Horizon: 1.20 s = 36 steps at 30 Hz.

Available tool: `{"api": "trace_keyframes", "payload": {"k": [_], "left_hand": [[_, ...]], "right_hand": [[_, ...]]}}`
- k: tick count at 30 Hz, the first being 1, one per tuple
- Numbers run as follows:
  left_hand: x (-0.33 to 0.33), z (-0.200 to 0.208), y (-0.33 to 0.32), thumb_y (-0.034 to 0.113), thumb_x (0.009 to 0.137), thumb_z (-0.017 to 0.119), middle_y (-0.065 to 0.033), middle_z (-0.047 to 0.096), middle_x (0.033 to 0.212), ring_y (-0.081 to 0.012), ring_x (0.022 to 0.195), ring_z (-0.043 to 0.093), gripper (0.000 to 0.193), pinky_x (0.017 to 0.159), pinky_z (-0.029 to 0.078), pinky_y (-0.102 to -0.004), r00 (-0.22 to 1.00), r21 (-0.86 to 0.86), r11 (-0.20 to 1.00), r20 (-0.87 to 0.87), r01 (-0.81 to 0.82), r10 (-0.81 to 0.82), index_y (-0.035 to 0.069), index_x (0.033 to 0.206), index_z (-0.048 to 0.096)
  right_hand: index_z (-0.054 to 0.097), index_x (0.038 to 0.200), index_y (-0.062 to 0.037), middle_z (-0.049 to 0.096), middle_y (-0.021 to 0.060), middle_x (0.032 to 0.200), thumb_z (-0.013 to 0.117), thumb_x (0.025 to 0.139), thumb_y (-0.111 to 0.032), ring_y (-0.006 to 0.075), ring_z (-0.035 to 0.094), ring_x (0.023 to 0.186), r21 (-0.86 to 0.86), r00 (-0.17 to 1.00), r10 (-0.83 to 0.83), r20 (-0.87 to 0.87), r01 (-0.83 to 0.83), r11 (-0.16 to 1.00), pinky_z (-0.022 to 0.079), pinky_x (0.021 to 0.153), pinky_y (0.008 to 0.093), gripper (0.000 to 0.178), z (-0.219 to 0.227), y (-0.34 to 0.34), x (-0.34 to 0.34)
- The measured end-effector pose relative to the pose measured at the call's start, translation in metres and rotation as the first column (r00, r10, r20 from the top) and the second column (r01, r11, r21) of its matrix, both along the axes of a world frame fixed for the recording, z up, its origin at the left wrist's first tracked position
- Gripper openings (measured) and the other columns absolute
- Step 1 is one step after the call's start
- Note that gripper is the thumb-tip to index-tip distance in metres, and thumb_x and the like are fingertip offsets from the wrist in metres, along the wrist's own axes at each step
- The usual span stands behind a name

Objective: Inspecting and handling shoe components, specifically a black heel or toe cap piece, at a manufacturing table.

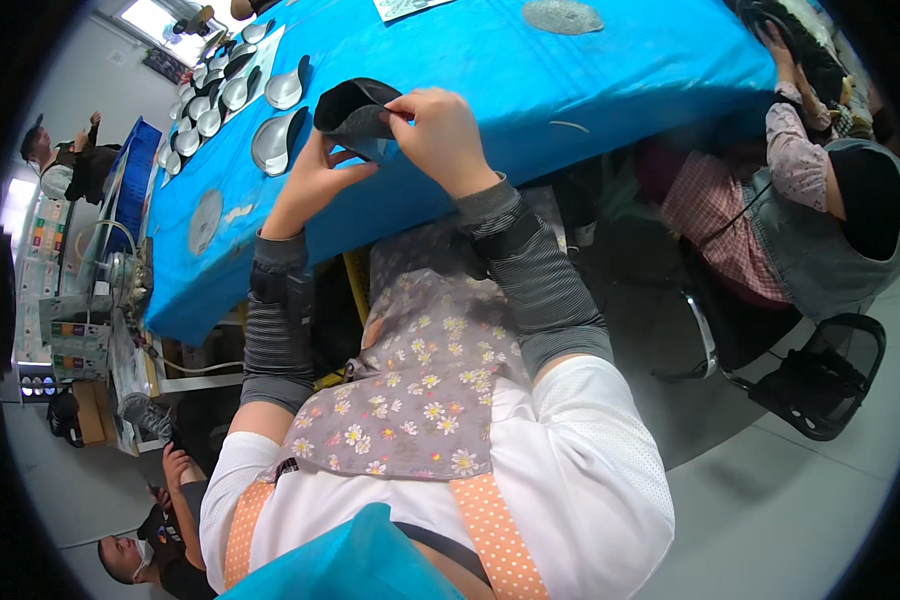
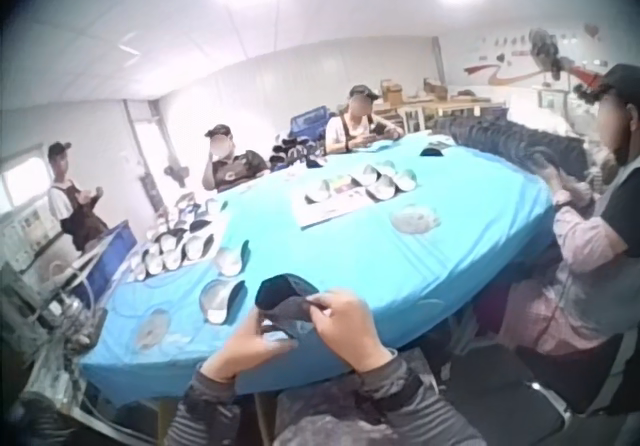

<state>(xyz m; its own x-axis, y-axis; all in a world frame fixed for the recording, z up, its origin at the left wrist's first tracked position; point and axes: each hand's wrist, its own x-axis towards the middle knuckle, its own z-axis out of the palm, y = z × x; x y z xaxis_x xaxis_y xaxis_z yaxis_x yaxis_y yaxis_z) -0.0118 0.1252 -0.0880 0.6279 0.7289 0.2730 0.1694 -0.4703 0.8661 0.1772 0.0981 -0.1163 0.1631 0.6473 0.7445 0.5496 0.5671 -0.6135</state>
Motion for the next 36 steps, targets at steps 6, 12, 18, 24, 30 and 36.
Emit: {"api": "trace_keyframes", "payload": {"k": [6,12,18,24,30,36], "left_hand": [[0.01,0.032,-0.018,0.028,0.091,0.054,-0.0067,0.053,0.118,-0.0141,0.107,0.053,0.045,0.087,0.047,-0.0307,0.978,-0.26,0.962,0.165,-0.079,0.125,0.005,0.128,0.043],[0.009,0.029,-0.004,0.026,0.093,0.053,-0.0016,0.065,0.085,-0.0063,0.075,0.06,0.027,0.067,0.051,-0.0218,0.935,-0.067,0.936,0.057,-0.345,0.349,0.002,0.102,0.063],[0.001,0.03,0.005,0.023,0.091,0.054,-0.001,0.065,0.08,-0.0081,0.069,0.061,0.024,0.059,0.052,-0.0226,0.91,-0.162,0.907,0.081,-0.389,0.406,0.001,0.095,0.065],[-0.007,0.033,0.006,0.022,0.091,0.054,-0.0006,0.064,0.079,-0.0081,0.07,0.061,0.022,0.059,0.052,-0.0225,0.919,-0.238,0.899,0.057,-0.368,0.391,0.003,0.094,0.065],[-0.009,0.033,0.001,0.023,0.091,0.054,-0.0007,0.064,0.078,-0.0066,0.067,0.06,0.024,0.056,0.05,-0.0208,0.915,-0.235,0.893,0.04,-0.383,0.402,0.002,0.094,0.064],[-0.011,0.027,0.006,0.02,0.091,0.053,-0.0012,0.064,0.079,-0.0052,0.066,0.059,0.025,0.055,0.049,-0.0192,0.925,-0.038,0.926,-0.064,-0.376,0.373,-0.002,0.098,0.063]], "right_hand": [[0.069,0.08,-0.0036,0.064,0.0101,0.073,0.065,0.075,-0.016,0.027,0.06,0.07,-0.012,0.998,-0.021,-0.064,0.02,1.0,0.047,0.064,0.0366,0.014,-0.003,0.0,-0.007],[0.069,0.077,-0.0036,0.064,0.0104,0.074,0.065,0.074,-0.016,0.0279,0.06,0.071,-0.029,1.0,0.003,-0.031,-0.003,1.0,0.047,0.064,0.0372,0.014,0.0,-0.002,-0.008],[0.068,0.077,-0.0031,0.064,0.0116,0.073,0.066,0.073,-0.015,0.0288,0.06,0.068,-0.023,0.997,0.071,0.005,-0.07,0.997,0.047,0.063,0.0367,0.012,0.007,-0.005,-0.003],[0.068,0.077,-0.0031,0.064,0.012,0.074,0.065,0.072,-0.014,0.0299,0.061,0.072,-0.04,0.992,0.11,0.061,-0.108,0.993,0.047,0.066,0.038,0.012,0.006,-0.005,-0.001],[0.067,0.075,-0.0029,0.064,0.0115,0.074,0.065,0.072,-0.014,0.0302,0.06,0.071,-0.053,0.994,0.101,0.051,-0.099,0.994,0.045,0.07,0.0387,0.012,0.012,-0.012,-0.008],[0.065,0.075,-0.0031,0.061,0.0088,0.069,0.066,0.073,-0.01,0.026,0.056,0.064,0.017,0.984,0.062,0.164,-0.065,0.998,0.043,0.064,0.0345,0.007,0.015,-0.016,-0.015]]}}
